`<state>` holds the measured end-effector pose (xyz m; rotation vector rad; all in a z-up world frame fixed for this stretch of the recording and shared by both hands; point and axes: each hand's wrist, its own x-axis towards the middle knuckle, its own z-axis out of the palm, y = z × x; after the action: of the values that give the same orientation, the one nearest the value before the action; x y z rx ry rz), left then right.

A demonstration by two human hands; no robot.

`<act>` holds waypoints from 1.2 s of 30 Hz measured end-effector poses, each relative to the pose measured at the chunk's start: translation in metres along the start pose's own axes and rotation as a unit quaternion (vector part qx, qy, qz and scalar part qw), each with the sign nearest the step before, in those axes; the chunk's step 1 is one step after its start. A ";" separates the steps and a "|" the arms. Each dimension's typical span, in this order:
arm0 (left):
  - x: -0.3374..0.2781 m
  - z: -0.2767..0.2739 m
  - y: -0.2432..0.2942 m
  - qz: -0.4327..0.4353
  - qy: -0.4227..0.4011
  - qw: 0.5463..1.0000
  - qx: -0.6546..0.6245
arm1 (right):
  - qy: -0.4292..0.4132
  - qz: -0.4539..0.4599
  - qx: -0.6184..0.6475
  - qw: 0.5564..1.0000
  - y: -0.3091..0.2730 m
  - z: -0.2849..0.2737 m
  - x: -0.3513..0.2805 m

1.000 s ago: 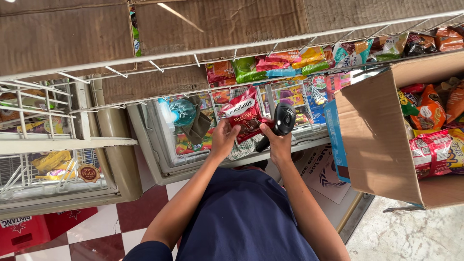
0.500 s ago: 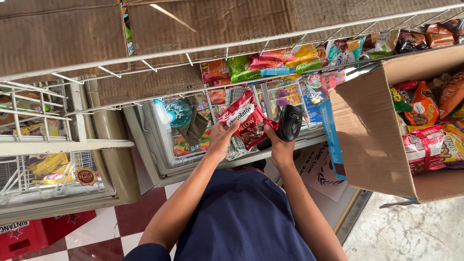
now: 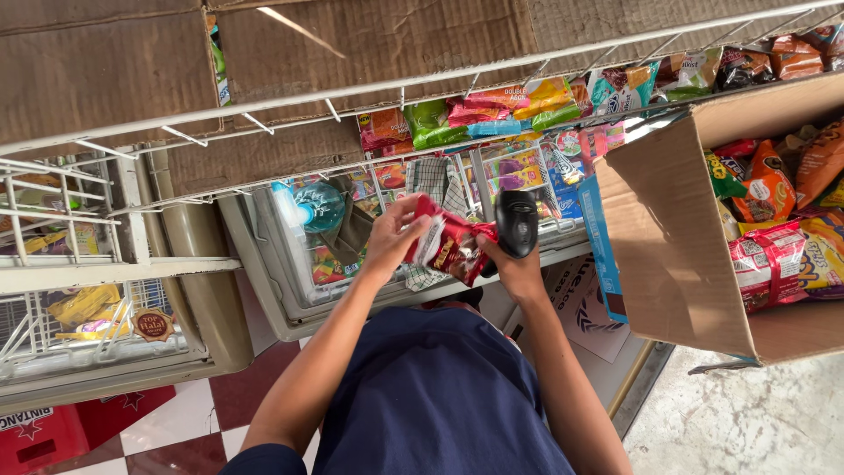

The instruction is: The person scans snacks with a handheld scanner and places them into a cardboard box.

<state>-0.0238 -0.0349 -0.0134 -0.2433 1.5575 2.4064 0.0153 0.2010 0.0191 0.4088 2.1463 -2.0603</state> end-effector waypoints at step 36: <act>-0.051 0.057 0.029 0.408 -0.034 0.832 0.375 | 0.087 0.005 0.221 0.971 -0.013 -0.005 -0.001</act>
<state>0.0159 -0.0011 0.0497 0.8059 2.8003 1.9404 0.0131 0.2054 0.0316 0.6692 1.7412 -2.5803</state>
